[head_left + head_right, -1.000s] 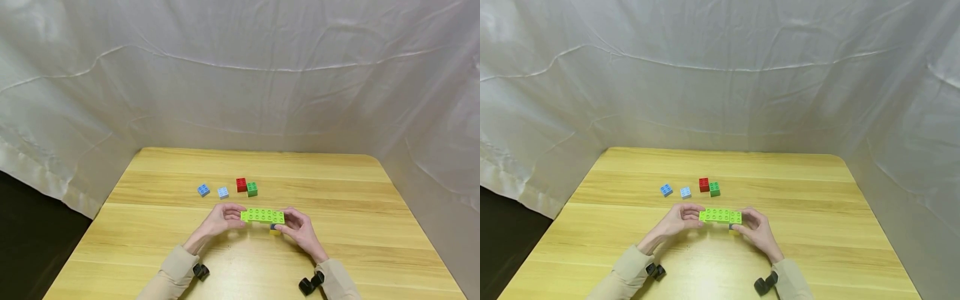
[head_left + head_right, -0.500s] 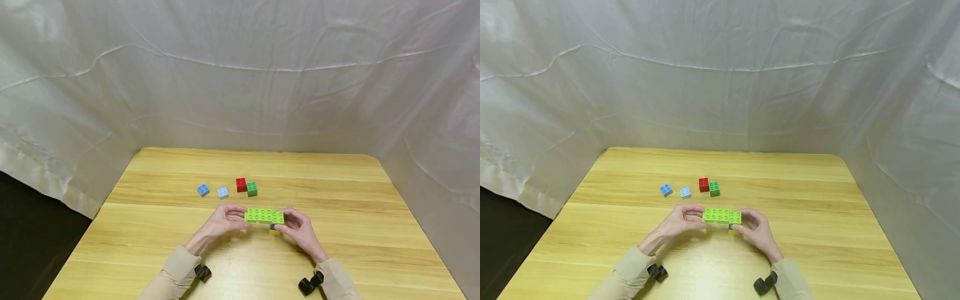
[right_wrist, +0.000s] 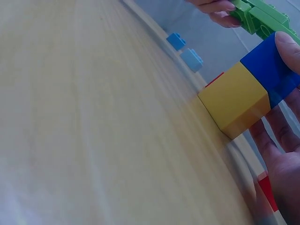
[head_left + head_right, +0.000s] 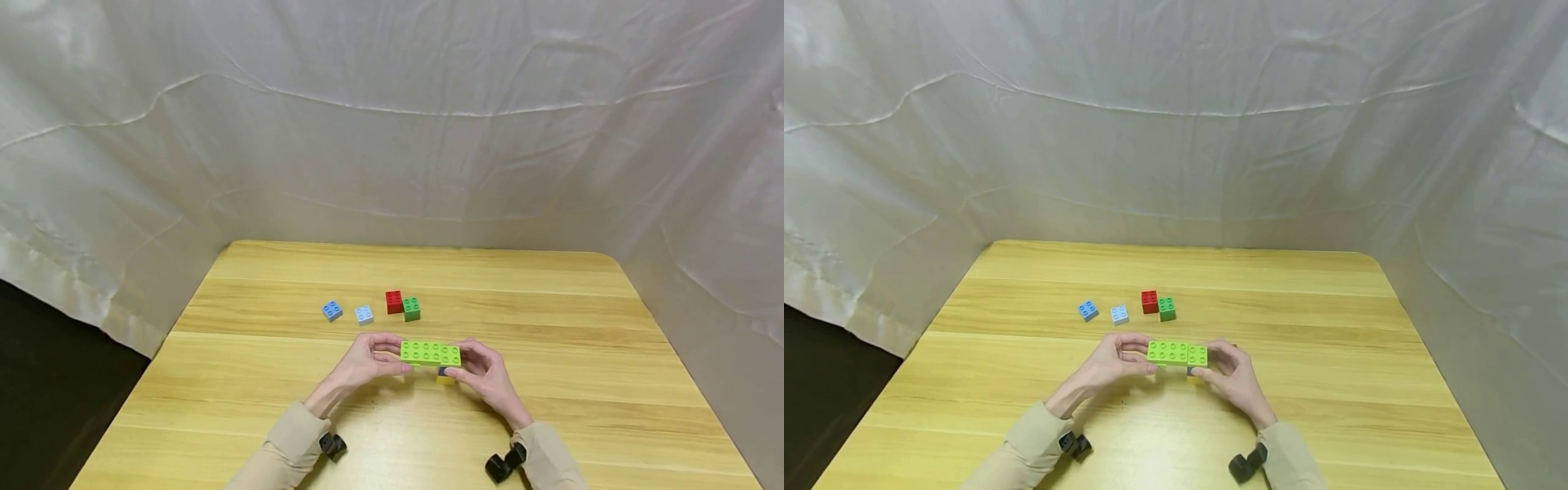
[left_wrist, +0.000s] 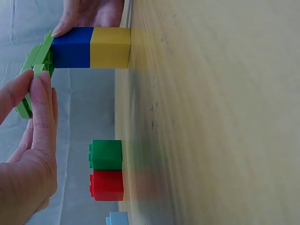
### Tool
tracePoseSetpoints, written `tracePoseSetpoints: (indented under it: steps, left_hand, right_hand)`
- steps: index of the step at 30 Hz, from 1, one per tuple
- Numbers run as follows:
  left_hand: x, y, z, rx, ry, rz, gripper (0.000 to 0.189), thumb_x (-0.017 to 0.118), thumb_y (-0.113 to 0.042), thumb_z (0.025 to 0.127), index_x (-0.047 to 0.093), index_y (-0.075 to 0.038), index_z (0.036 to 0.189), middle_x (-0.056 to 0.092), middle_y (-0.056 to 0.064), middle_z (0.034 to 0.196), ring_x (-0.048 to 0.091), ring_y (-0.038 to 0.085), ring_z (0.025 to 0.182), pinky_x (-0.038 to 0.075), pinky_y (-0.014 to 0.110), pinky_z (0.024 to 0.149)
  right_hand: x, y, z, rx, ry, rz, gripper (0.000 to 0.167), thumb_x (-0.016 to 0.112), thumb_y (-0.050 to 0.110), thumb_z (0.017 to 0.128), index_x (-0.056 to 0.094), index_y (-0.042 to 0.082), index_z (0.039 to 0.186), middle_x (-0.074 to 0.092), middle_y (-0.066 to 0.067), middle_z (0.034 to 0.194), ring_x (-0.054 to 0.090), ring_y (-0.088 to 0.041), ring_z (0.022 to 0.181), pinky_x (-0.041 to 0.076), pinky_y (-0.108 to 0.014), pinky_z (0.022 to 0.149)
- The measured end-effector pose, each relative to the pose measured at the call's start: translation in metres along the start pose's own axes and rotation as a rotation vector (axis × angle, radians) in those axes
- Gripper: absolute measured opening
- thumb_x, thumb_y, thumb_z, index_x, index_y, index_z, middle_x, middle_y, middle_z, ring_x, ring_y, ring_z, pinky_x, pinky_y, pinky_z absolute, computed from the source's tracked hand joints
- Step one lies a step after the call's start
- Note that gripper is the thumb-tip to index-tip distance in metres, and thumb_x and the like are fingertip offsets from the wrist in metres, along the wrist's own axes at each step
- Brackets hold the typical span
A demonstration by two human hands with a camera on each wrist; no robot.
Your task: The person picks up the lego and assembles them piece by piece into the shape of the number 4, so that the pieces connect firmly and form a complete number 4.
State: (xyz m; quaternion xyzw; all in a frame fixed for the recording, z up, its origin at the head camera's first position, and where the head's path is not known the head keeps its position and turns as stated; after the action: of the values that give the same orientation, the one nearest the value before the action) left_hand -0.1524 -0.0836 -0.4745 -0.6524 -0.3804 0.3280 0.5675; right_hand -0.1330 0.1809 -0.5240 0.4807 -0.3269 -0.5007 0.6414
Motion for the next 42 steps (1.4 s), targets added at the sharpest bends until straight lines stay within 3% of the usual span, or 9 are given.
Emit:
tracePoseSetpoints:
  steps: [21,29,36,42]
  left_hand:
    - [0.0016,-0.0006,0.0002,-0.008,-0.027,-0.007,0.051,0.080,-0.004,0.082,0.061,0.008,0.129,0.069,0.024,0.119,0.072,0.013,0.089,0.063,0.030,0.085]
    - [0.0038,-0.0016,-0.0007,-0.016,-0.009,-0.041,0.049,0.076,-0.015,0.090,0.060,0.003,0.132,0.074,0.012,0.106,0.071,0.012,0.087,0.062,0.043,0.092]
    - [0.0068,-0.0021,-0.0007,-0.036,0.011,-0.159,0.049,0.073,-0.009,0.091,0.056,0.006,0.135,0.071,0.025,0.120,0.074,0.021,0.096,0.062,0.032,0.090]
    - [0.0074,-0.0011,-0.0005,-0.076,0.017,-0.241,0.050,0.068,-0.002,0.092,0.052,0.009,0.138,0.067,0.027,0.126,0.073,0.020,0.101,0.061,0.029,0.093]
  right_hand:
    - [-0.0002,-0.0005,-0.0009,0.003,-0.003,-0.015,0.040,0.072,-0.010,0.083,0.057,-0.016,0.120,0.066,0.010,0.117,0.066,-0.002,0.108,0.057,-0.019,0.097]
    - [0.0001,-0.0009,-0.0003,0.007,0.001,-0.015,0.039,0.072,-0.009,0.084,0.058,-0.015,0.120,0.066,0.010,0.117,0.066,-0.003,0.108,0.057,-0.019,0.097]
    - [0.0007,-0.0017,0.0001,0.005,0.005,-0.005,0.038,0.072,-0.010,0.084,0.058,-0.015,0.120,0.066,0.011,0.117,0.066,-0.003,0.108,0.057,-0.020,0.097]
    - [0.0012,-0.0019,0.0014,-0.001,0.011,-0.007,0.039,0.072,-0.009,0.085,0.058,-0.015,0.120,0.065,0.010,0.117,0.066,-0.004,0.108,0.057,-0.020,0.097]
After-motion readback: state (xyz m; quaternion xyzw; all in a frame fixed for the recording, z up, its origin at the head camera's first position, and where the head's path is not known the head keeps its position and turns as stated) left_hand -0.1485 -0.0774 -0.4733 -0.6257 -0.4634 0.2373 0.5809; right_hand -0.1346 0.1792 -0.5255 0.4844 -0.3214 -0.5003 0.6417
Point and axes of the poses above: each hand's wrist, its own z-axis towards the middle knuckle, its own x-axis out of the palm, y = z × x, the point moved 1 cm from there along z, towards the middle knuckle
